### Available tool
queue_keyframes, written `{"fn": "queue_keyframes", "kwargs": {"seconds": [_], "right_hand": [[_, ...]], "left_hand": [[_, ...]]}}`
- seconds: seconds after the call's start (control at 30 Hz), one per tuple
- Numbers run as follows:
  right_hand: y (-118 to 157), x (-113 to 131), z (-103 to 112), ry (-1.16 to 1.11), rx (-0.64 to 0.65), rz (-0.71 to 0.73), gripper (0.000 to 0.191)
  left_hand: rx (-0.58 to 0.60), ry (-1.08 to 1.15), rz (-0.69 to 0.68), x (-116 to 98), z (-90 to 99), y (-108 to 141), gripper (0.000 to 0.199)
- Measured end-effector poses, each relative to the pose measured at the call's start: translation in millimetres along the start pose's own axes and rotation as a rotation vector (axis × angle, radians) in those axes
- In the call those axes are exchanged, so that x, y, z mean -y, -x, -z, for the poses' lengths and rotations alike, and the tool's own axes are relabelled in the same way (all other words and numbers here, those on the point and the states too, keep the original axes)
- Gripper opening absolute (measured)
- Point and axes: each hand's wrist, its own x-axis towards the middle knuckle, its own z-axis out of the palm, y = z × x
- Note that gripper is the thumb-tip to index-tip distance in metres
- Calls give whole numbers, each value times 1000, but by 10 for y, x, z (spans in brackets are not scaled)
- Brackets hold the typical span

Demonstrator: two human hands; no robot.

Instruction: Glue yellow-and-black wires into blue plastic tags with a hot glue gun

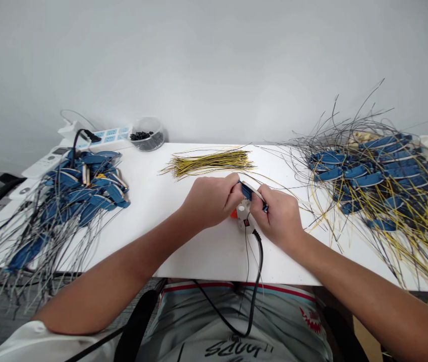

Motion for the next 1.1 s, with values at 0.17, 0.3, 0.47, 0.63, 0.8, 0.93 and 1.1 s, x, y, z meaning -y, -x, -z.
{"fn": "queue_keyframes", "kwargs": {"seconds": [0.17,0.3,0.47,0.63,0.8,0.93,1.1], "right_hand": [[-5,-1,-10,40,-2,40,24],[-6,-6,-4,114,7,76,24],[-8,10,6,142,-3,139,23],[-16,38,9,151,-2,146,22],[-13,53,6,177,-38,155,23],[-3,66,7,176,-87,167,21],[16,78,-1,171,-90,165,22]], "left_hand": [[31,51,88,-15,-18,-14,29],[43,107,141,-51,-8,-16,28],[50,126,210,-106,-17,1,25],[63,96,218,-127,-18,11,25],[90,78,238,-141,-7,11,26],[81,54,229,-158,9,25,25],[88,25,237,-164,20,42,26]]}}
